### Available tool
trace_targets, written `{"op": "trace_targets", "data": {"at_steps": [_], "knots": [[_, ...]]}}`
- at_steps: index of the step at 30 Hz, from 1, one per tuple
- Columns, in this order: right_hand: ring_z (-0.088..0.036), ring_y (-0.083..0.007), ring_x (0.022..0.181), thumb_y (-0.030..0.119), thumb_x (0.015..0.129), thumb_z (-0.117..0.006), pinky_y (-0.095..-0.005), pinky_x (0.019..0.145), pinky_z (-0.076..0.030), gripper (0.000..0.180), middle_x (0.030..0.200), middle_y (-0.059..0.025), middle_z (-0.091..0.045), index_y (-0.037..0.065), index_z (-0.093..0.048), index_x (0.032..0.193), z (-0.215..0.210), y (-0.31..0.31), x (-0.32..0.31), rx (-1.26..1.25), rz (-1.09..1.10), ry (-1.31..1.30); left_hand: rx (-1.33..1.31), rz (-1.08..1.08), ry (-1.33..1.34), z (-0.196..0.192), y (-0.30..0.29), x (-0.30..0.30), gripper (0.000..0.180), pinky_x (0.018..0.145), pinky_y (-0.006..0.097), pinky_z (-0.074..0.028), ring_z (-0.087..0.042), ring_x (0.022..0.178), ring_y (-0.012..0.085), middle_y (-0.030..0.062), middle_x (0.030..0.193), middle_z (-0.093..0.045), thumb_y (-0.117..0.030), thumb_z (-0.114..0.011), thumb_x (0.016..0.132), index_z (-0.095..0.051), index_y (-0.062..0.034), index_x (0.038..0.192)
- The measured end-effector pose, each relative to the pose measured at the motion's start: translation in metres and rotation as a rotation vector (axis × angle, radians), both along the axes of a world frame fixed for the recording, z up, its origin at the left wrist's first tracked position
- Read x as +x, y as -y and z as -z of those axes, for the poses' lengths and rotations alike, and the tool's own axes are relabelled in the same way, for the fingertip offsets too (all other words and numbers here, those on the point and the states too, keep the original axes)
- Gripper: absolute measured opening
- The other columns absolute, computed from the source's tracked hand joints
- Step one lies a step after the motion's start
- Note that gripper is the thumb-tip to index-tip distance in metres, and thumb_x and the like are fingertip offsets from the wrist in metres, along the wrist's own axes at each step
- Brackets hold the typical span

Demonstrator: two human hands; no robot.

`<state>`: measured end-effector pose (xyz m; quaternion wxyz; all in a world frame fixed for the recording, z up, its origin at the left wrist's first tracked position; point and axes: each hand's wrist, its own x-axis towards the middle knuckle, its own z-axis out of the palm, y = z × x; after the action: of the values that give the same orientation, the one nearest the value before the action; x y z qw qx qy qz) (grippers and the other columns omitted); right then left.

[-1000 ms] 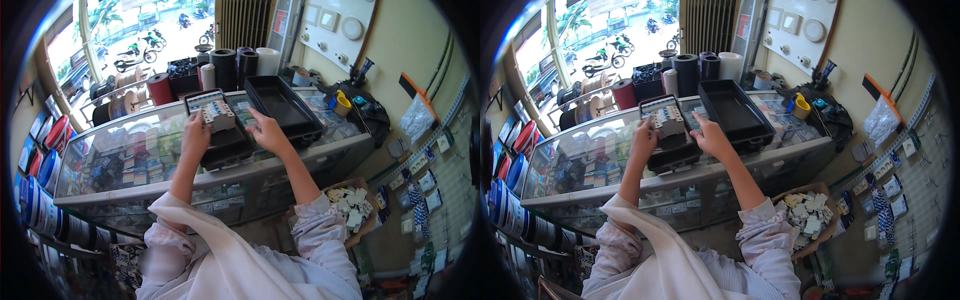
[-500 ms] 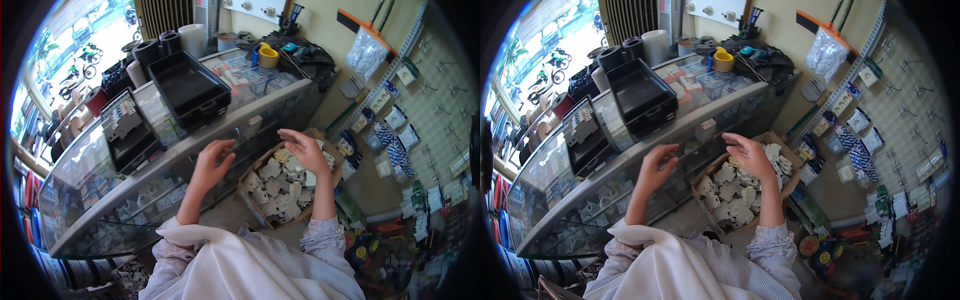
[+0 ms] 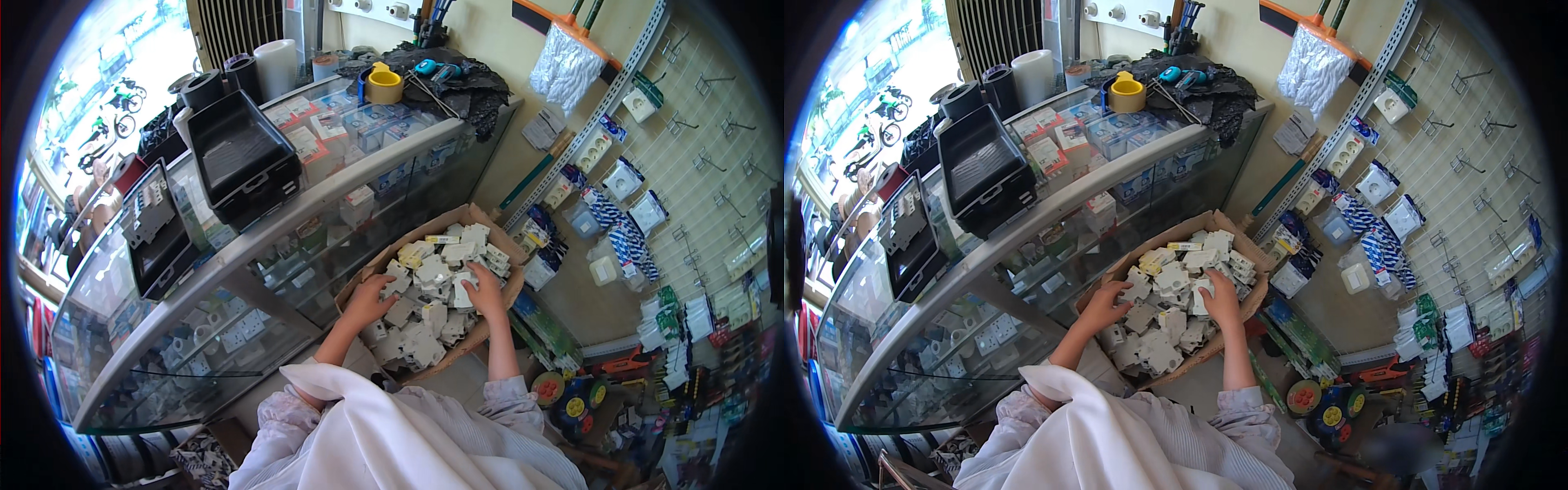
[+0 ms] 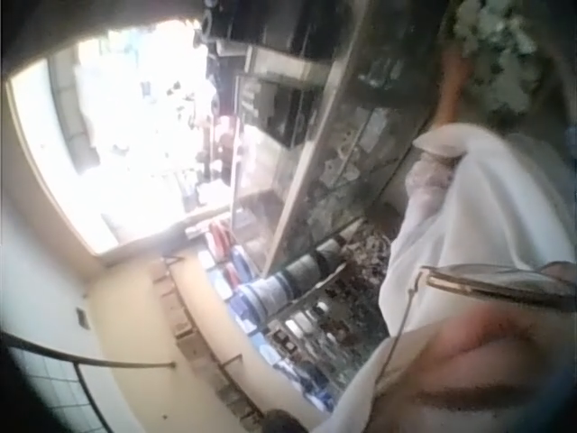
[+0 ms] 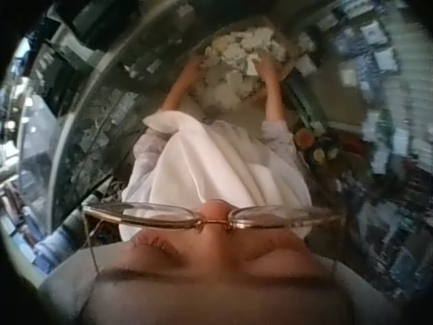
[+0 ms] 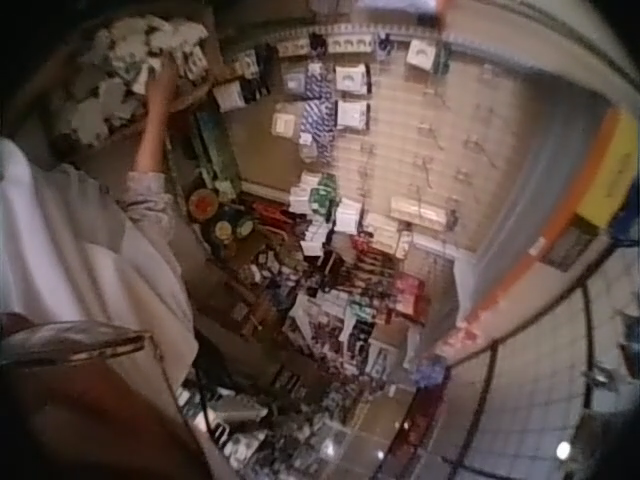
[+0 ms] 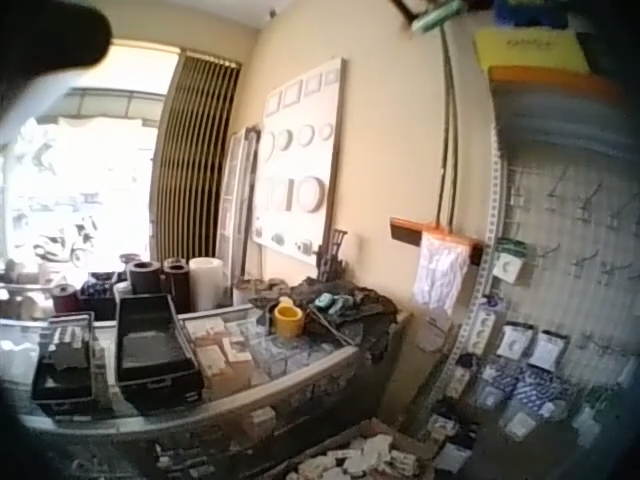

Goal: Installing and organizing miniature circuit breakers (MCBs) into a distribution board housing.

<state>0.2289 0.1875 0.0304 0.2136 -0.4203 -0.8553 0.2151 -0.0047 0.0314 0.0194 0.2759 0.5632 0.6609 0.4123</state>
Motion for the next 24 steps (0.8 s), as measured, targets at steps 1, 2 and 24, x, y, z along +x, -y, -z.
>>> {"op": "trace_targets", "data": {"at_steps": [1, 2, 24], "knots": [[-0.053, -0.0322, 0.107, 0.017, 0.081, -0.063, -0.0380, 0.087, -0.047, 0.043, 0.127, -0.0138, -0.050, 0.007, -0.052, 0.122, 0.005, -0.005, 0.005, -0.060, 0.017, 0.006, -0.032, -0.004, -0.021, 0.004, -0.005, 0.002, 0.040, 0.076, 0.035, -0.049, -0.057, 0.097, 0.0291, 0.0153, 0.112, -0.056, -0.016, -0.065, 0.078, -0.055, -0.0028, 0.114], [-0.053, -0.0322, 0.107, 0.017, 0.081, -0.063, -0.0380, 0.087, -0.047, 0.043, 0.127, -0.0138, -0.050, 0.007, -0.052, 0.122, 0.002, -0.005, 0.003, -0.064, 0.014, 0.007, -0.036, -0.007, -0.020, 0.009, -0.008, 0.001, 0.040, 0.076, 0.035, -0.049, -0.057, 0.097, 0.0291, 0.0153, 0.112, -0.056, -0.016, -0.065, 0.078, -0.055, -0.0028, 0.114], [-0.059, -0.0318, 0.097, 0.017, 0.079, -0.063, -0.0381, 0.083, -0.046, 0.043, 0.105, -0.0163, -0.062, 0.000, -0.053, 0.117, 0.031, -0.142, 0.004, 0.030, 0.118, 0.030, 0.025, -0.077, 0.051, 0.042, -0.027, 0.018, 0.036, 0.068, 0.032, -0.050, -0.057, 0.100, 0.0273, 0.0116, 0.114, -0.054, -0.012, -0.063, 0.079, -0.054, -0.0070, 0.113]]}}
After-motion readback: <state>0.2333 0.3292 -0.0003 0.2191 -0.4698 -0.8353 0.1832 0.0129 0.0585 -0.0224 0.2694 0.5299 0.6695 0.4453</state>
